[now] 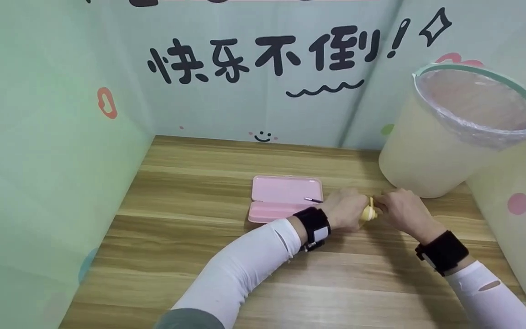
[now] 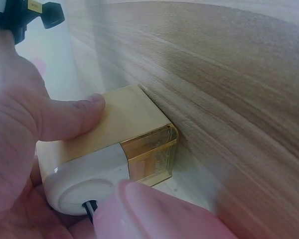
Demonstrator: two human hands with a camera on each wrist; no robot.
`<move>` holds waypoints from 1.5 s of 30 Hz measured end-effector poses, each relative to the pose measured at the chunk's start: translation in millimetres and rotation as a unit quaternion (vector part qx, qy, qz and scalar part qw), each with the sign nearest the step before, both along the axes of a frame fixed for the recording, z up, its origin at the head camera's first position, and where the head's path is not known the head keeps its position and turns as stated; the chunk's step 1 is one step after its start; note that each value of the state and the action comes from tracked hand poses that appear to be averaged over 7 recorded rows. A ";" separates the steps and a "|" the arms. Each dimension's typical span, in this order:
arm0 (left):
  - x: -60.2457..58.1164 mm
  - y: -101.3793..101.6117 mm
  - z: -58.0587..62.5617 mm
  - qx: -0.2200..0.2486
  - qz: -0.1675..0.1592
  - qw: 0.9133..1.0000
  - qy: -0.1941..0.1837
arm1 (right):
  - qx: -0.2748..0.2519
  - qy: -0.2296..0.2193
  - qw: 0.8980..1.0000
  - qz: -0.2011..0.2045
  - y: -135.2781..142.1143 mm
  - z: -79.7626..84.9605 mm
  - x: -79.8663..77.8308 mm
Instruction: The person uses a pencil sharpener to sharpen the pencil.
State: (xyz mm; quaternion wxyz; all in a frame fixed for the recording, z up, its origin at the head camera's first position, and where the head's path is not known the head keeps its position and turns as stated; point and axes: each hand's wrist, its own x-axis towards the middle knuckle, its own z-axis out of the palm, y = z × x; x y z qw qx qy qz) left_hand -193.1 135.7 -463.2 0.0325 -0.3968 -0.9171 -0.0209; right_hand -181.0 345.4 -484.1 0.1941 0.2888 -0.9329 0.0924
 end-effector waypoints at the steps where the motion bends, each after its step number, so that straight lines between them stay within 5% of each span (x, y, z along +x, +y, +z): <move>1: -0.1 -0.5 0.3 0.001 0.000 1.000 0.002 | 0.001 -0.003 1.000 0.002 -0.4 -1.2 -0.2; 15: 0.7 -0.1 -1.7 0.008 -0.008 1.000 0.006 | 0.008 -0.026 1.000 -0.004 0.0 -20.6 8.1; 32: -1.0 3.8 4.8 0.013 0.021 1.000 -0.005 | 0.003 -0.079 0.997 -0.027 7.7 -16.5 10.8; 45: -2.4 2.1 6.3 0.014 0.023 0.999 -0.021 | -0.010 -0.068 0.998 0.013 -2.2 -21.6 31.5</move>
